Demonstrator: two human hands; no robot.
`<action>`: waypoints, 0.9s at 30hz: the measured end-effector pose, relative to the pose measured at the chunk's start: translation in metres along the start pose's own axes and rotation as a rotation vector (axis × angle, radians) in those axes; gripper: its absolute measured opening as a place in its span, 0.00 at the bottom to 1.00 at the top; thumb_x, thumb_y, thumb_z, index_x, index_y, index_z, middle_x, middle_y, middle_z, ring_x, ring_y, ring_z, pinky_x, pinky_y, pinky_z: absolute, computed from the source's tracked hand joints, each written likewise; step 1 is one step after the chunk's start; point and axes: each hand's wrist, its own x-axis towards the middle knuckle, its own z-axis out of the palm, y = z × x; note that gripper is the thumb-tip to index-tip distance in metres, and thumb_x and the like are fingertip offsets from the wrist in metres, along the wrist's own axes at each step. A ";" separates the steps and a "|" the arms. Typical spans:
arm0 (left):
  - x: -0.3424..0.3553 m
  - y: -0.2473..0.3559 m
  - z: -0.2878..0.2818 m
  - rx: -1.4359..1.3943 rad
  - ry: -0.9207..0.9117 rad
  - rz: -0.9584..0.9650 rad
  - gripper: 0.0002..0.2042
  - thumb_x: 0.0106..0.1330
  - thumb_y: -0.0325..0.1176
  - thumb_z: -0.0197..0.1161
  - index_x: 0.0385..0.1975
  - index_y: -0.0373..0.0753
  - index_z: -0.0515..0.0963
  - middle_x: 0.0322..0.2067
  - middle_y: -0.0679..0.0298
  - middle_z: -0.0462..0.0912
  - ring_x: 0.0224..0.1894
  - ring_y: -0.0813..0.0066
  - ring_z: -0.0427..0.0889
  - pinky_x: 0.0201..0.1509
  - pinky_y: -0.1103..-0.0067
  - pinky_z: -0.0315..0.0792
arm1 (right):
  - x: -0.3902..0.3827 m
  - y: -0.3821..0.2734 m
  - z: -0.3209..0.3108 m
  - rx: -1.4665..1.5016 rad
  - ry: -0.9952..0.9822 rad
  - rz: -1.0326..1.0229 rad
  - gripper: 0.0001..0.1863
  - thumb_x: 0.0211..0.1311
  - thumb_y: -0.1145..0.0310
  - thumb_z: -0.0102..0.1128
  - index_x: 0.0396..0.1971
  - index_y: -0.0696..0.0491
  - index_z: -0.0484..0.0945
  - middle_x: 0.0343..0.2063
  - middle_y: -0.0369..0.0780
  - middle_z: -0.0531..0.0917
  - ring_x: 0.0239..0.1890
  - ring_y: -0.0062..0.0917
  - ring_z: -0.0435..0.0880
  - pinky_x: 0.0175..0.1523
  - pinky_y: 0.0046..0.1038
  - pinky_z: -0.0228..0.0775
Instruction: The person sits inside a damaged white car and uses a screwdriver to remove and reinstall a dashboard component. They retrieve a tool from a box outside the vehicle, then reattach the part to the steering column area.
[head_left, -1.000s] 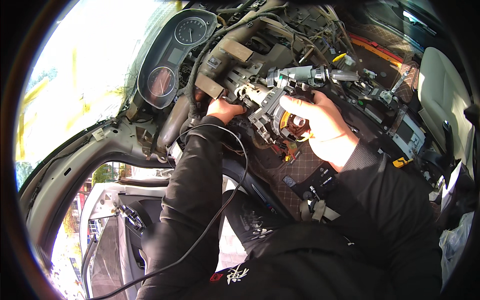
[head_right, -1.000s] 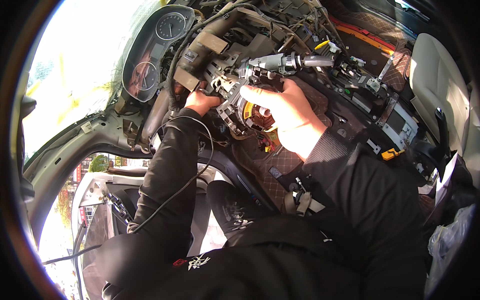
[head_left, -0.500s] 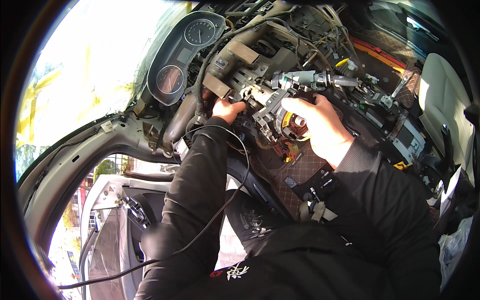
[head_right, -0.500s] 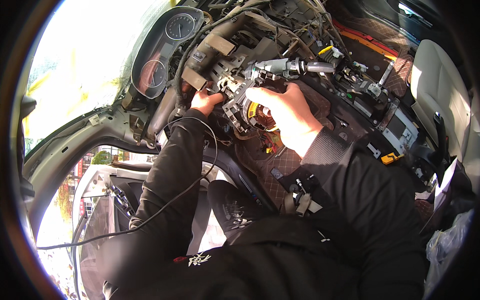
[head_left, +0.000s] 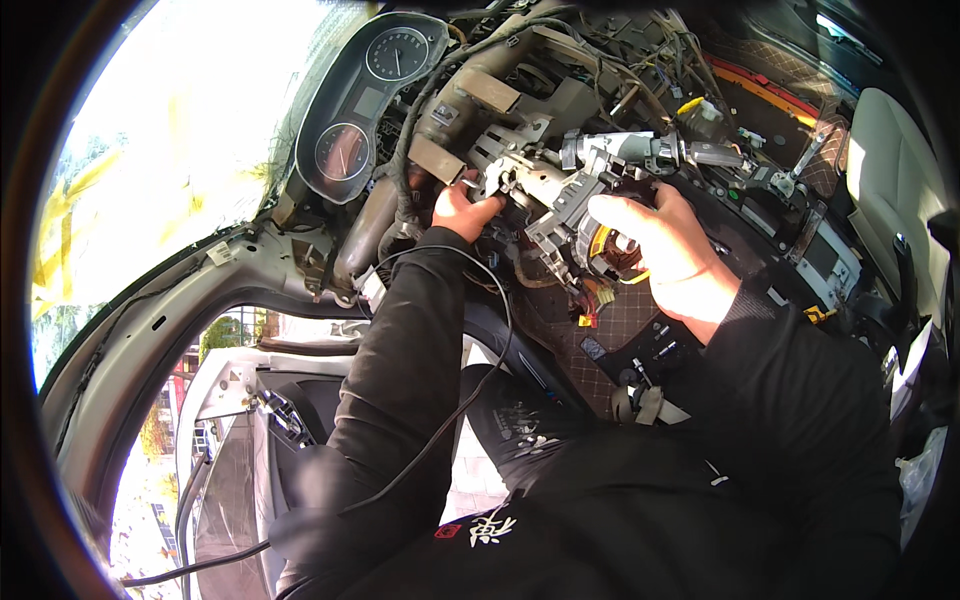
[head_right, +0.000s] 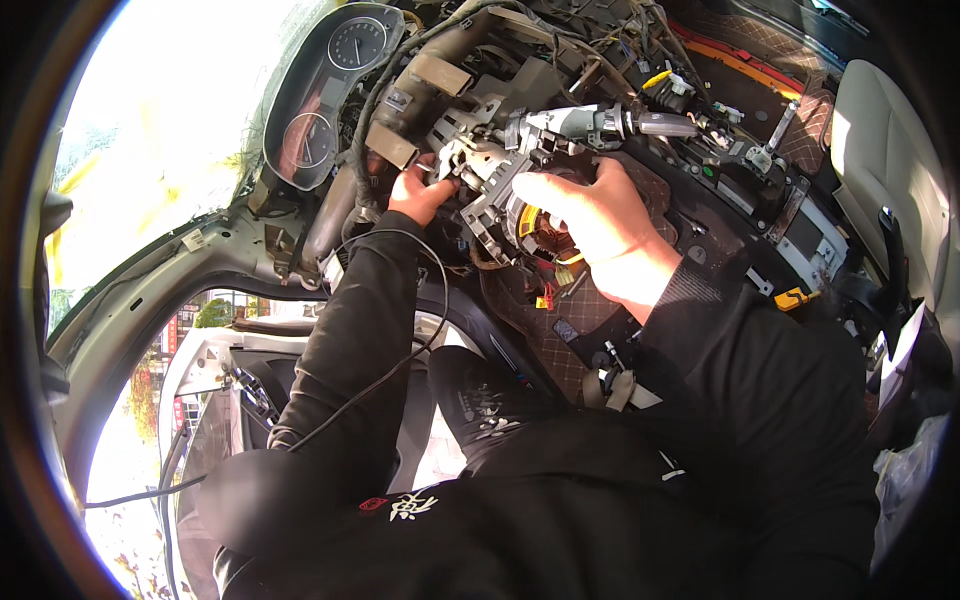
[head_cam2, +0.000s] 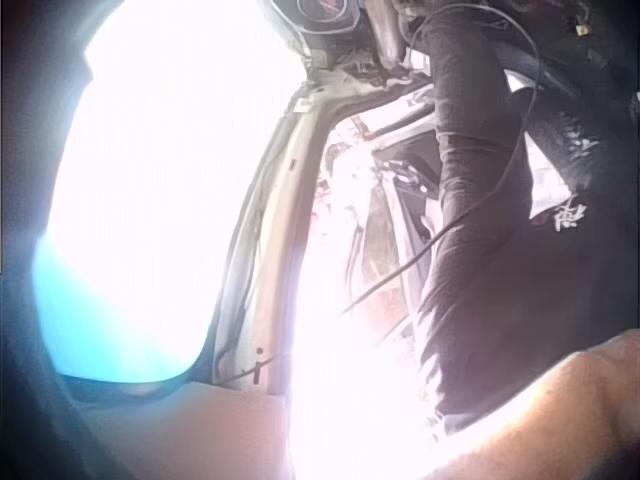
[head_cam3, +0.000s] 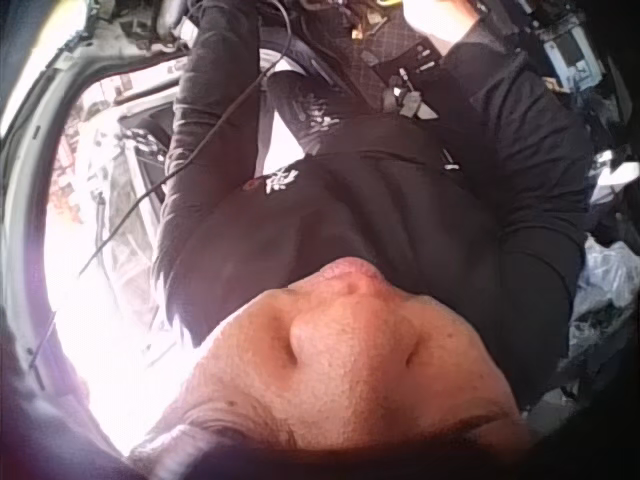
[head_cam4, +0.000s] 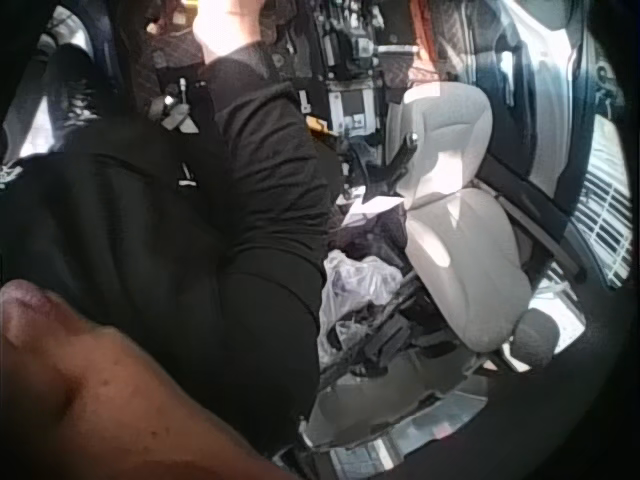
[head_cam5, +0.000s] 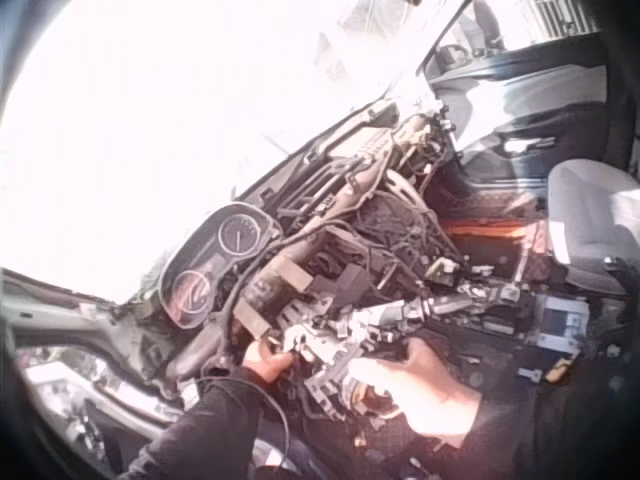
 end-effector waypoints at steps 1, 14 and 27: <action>0.005 -0.001 0.000 -0.100 -0.052 0.018 0.31 0.59 0.35 0.80 0.61 0.26 0.80 0.47 0.58 0.92 0.46 0.73 0.89 0.59 0.75 0.80 | -0.003 0.000 -0.001 -0.043 -0.011 -0.042 0.14 0.69 0.71 0.77 0.50 0.62 0.88 0.45 0.40 0.93 0.44 0.20 0.92 0.53 0.27 0.85; -0.006 0.004 0.006 0.147 0.056 0.139 0.41 0.56 0.47 0.81 0.66 0.25 0.78 0.54 0.45 0.89 0.58 0.55 0.88 0.67 0.67 0.78 | -0.010 -0.006 -0.003 -0.060 0.079 -0.018 0.14 0.68 0.69 0.81 0.48 0.56 0.88 0.43 0.34 0.91 0.42 0.16 0.89 0.48 0.24 0.81; -0.021 0.027 0.003 0.040 -0.022 0.134 0.42 0.61 0.45 0.80 0.69 0.21 0.73 0.59 0.42 0.87 0.62 0.55 0.87 0.71 0.67 0.76 | -0.005 0.009 -0.036 -0.168 0.104 0.130 0.31 0.70 0.59 0.82 0.63 0.58 0.75 0.47 0.36 0.86 0.43 0.18 0.84 0.48 0.26 0.78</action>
